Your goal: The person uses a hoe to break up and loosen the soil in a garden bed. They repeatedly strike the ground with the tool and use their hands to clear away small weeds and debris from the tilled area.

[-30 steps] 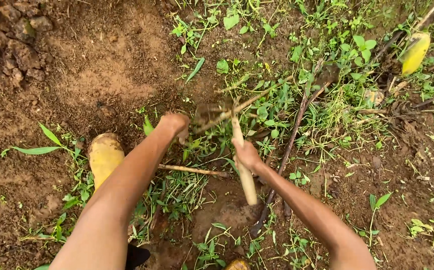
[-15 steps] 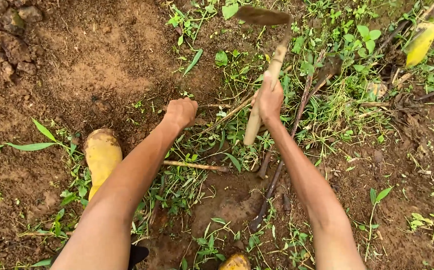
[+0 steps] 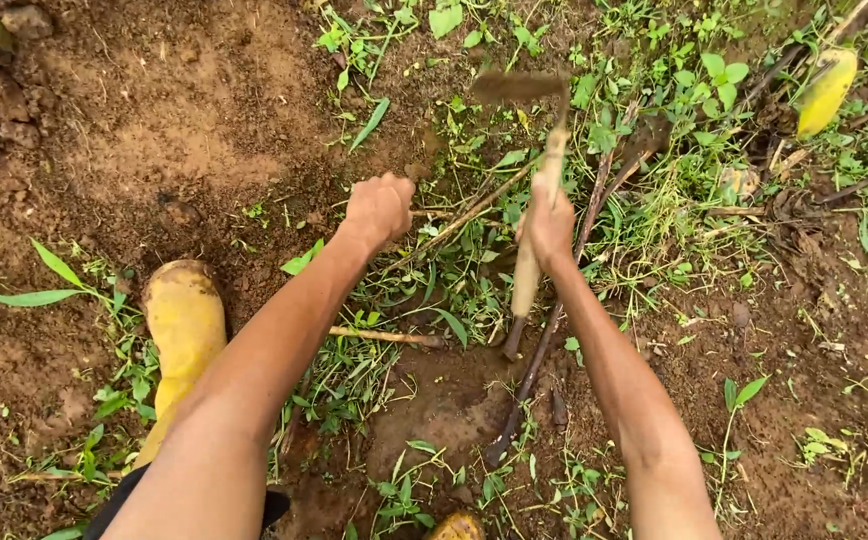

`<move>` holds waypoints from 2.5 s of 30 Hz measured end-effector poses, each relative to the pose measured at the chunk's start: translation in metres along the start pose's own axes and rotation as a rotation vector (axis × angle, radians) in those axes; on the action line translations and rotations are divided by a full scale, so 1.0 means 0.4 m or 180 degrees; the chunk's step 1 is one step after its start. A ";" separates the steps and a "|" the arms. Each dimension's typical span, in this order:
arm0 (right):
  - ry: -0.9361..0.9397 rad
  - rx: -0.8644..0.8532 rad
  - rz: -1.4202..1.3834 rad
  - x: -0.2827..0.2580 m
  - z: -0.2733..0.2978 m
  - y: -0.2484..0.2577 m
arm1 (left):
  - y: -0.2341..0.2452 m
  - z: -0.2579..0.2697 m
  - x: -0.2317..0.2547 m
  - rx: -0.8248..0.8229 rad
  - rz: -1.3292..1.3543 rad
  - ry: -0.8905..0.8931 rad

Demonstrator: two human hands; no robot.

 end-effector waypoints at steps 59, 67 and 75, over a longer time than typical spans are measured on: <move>-0.0255 -0.1502 0.1569 0.094 0.268 -0.203 | -0.266 0.028 -0.313 -0.0657 -0.1379 0.0514; 0.0066 -0.1601 0.2400 0.023 0.241 -0.152 | -0.217 0.065 -0.351 -0.0498 -0.1475 0.0491; 0.0495 -0.0802 0.0646 -0.061 0.182 -0.321 | -0.258 0.046 -0.359 -0.0566 -0.1412 0.0508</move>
Point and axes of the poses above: each hand's wrist, its own z-axis away from the middle knuckle, its own y-axis out of the back of the hand, x = y × z, the point moved 6 cm from there along -z, towards the middle knuckle, and after that the axes turned 11 degrees about -z, right-handed, at the moved point
